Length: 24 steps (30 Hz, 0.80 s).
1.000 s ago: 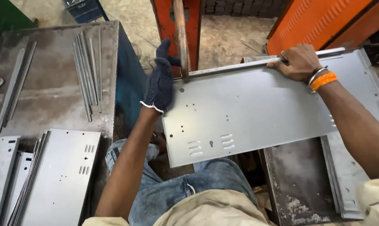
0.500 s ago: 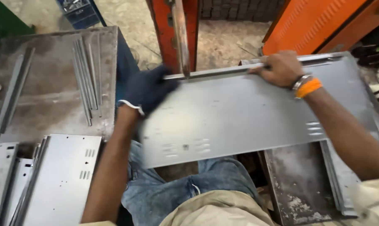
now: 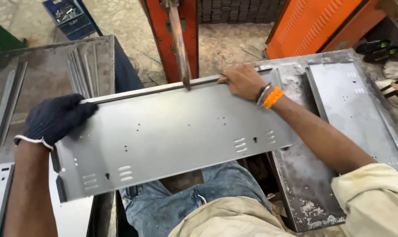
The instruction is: Welding metal rails onto flat metal panels using a spot welding machine.
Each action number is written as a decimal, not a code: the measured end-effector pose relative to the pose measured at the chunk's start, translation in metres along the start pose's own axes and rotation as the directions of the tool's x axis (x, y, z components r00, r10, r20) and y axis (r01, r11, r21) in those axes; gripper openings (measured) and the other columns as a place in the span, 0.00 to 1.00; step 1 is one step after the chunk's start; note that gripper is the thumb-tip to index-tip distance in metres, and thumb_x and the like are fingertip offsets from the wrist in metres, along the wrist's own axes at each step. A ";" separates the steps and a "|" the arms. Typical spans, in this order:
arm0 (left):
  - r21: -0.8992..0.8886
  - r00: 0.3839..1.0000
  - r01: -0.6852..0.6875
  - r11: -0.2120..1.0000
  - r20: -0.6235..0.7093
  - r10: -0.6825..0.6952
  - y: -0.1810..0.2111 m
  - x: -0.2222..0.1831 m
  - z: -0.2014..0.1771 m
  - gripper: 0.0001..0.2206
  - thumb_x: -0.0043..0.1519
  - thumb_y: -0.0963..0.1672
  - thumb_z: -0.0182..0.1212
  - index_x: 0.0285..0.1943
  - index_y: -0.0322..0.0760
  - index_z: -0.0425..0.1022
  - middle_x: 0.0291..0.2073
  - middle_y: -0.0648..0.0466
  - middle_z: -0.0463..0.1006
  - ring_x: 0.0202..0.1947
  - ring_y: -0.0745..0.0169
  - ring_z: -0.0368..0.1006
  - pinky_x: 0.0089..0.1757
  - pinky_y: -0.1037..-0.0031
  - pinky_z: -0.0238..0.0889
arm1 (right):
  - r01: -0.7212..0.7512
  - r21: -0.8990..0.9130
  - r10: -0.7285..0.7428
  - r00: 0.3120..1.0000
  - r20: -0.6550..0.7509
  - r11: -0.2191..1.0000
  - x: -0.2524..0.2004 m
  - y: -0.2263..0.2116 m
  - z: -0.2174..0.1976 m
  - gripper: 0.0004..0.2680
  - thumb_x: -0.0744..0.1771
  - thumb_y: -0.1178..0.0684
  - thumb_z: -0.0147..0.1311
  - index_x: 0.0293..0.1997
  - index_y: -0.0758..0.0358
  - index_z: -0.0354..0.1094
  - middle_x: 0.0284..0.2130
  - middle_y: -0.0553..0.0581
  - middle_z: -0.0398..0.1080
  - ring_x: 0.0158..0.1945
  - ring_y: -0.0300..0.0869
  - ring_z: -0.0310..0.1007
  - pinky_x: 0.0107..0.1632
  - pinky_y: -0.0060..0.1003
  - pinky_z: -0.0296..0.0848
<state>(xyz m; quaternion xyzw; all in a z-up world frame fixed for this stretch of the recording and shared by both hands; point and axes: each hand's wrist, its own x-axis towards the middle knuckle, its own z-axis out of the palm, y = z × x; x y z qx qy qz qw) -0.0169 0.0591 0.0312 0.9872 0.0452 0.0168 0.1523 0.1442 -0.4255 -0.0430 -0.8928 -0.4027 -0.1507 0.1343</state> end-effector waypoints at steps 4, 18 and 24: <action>0.216 0.760 -0.455 0.864 -0.413 0.503 0.049 0.004 0.001 0.20 0.59 0.54 0.70 0.51 0.38 0.82 0.41 0.44 0.82 0.42 0.42 0.78 0.46 0.56 0.70 | -0.013 -0.021 0.015 0.997 0.073 1.000 0.018 -0.019 0.003 0.15 0.70 0.46 0.55 0.27 0.66 0.64 0.21 0.63 0.70 0.25 0.55 0.72 0.33 0.50 0.67; 0.134 0.890 -0.429 0.894 -0.108 0.443 0.157 0.051 0.073 0.09 0.64 0.50 0.60 0.43 0.46 0.81 0.25 0.43 0.80 0.28 0.40 0.78 0.33 0.51 0.68 | 0.118 0.060 -0.113 0.990 -0.088 0.991 0.021 -0.040 0.004 0.10 0.70 0.51 0.56 0.36 0.67 0.66 0.27 0.64 0.71 0.33 0.57 0.74 0.37 0.52 0.69; 0.122 0.881 -0.452 0.884 -0.094 0.464 0.156 0.053 0.075 0.10 0.63 0.50 0.61 0.43 0.44 0.81 0.26 0.42 0.80 0.27 0.39 0.78 0.33 0.50 0.69 | -0.074 -0.025 0.075 0.997 0.035 0.997 0.024 -0.047 0.007 0.04 0.67 0.57 0.55 0.37 0.67 0.66 0.28 0.65 0.73 0.35 0.58 0.75 0.39 0.52 0.69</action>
